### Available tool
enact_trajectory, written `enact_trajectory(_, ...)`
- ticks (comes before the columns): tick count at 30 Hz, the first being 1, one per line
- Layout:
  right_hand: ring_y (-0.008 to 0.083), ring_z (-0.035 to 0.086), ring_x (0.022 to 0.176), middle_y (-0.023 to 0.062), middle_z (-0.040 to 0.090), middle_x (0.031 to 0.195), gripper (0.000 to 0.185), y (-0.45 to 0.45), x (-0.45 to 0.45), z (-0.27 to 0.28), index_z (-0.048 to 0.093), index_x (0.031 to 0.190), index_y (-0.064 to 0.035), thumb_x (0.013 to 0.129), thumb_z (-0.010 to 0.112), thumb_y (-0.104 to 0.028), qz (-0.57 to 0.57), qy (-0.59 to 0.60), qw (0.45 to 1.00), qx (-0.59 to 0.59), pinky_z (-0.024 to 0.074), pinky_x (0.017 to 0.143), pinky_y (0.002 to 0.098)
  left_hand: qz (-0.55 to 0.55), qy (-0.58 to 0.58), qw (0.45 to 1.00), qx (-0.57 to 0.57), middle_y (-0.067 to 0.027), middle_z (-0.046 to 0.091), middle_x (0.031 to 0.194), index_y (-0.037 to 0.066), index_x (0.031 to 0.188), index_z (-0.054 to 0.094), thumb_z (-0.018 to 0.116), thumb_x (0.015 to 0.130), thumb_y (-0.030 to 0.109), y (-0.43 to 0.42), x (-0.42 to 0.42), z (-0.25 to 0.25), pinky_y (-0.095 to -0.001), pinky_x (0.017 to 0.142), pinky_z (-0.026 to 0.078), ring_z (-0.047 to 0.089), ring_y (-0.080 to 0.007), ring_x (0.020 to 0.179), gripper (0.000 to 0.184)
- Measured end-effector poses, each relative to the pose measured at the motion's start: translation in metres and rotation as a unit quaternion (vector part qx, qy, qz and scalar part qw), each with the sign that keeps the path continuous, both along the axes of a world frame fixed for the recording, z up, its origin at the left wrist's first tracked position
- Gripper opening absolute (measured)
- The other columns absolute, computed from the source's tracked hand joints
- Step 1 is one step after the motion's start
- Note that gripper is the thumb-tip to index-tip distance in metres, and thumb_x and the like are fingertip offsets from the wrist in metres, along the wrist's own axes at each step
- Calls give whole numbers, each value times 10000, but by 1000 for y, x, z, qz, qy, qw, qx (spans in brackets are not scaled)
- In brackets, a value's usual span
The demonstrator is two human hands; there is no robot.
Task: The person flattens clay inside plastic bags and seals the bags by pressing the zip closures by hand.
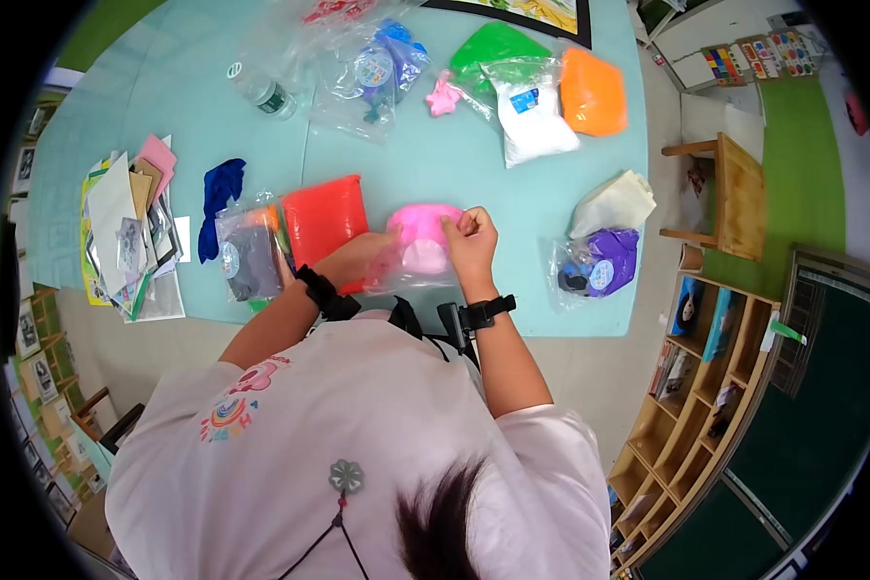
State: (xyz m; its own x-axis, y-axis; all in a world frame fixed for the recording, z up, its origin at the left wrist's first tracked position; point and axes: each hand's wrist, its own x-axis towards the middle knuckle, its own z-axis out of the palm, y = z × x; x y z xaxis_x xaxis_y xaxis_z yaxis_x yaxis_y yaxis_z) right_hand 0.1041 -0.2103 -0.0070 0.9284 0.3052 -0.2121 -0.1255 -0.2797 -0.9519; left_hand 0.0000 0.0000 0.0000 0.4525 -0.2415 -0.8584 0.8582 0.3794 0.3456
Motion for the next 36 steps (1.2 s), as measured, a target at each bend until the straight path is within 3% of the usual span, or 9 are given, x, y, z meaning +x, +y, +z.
enact_trajectory(5,89,472,630,-2,512,734,203,-3,-30,12,575,880,-38,880,743,-152,-174,-122,976,-47,402,560,256,69,-189,979,43,-76,661,1154,-7,1193,606,592,996,158,-7,-15,18,-291,867,526,643,-151,1055,257)
enact_trajectory(8,127,505,627,28,562,788,296,-25,-36,10,605,983,-20,912,720,-283,-106,409,905,-43,457,565,286,109,-220,969,35,-87,659,1180,-4,1184,602,594,984,94,-14,-20,28,-293,870,527,644,-159,1057,223)
enact_trajectory(11,146,555,629,72,633,849,433,-1,-44,23,606,1065,6,918,702,-390,-63,514,847,117,477,552,295,85,-264,958,73,-86,655,1192,-1,1200,589,609,961,53,-8,-25,15,-304,894,523,634,-159,1083,245)
enact_trajectory(15,73,607,688,65,688,912,277,10,-34,86,613,1087,-41,927,715,-243,28,207,972,107,429,519,226,84,-371,912,155,-78,650,1167,26,1227,579,651,928,56,11,-38,70,-300,909,510,616,-150,1083,308)
enact_trajectory(16,127,642,863,89,695,1010,309,12,-34,101,621,1191,11,908,701,-87,5,187,972,143,506,746,251,79,-340,924,160,-67,650,1140,34,1229,578,660,922,59,16,-41,81,-296,896,507,617,-143,1052,319)
enact_trajectory(24,112,607,884,2,679,949,248,10,-36,95,680,1098,-28,854,678,14,117,247,960,54,468,810,270,72,-357,918,157,24,630,925,44,1176,617,673,937,139,9,-38,92,-246,721,467,568,-65,793,263)
enact_trajectory(30,139,624,923,81,682,1055,324,-9,-5,57,649,1110,30,889,739,-189,222,169,960,29,485,838,279,122,-375,899,190,25,662,904,23,1079,686,644,974,181,-5,-29,45,-233,726,473,575,-55,793,194)
enact_trajectory(33,156,634,936,111,674,1059,489,2,-12,107,645,1107,52,915,726,-391,105,333,925,148,505,822,293,94,-417,889,165,21,669,990,12,1144,679,644,976,153,-8,-27,67,-228,736,474,573,-42,835,223)
enact_trajectory(36,166,648,936,113,681,1057,562,13,-28,107,644,1152,36,924,688,-476,50,291,940,173,523,804,305,42,-421,888,179,7,681,1035,5,1192,667,664,961,145,-5,-26,80,-230,771,487,594,-54,878,269)
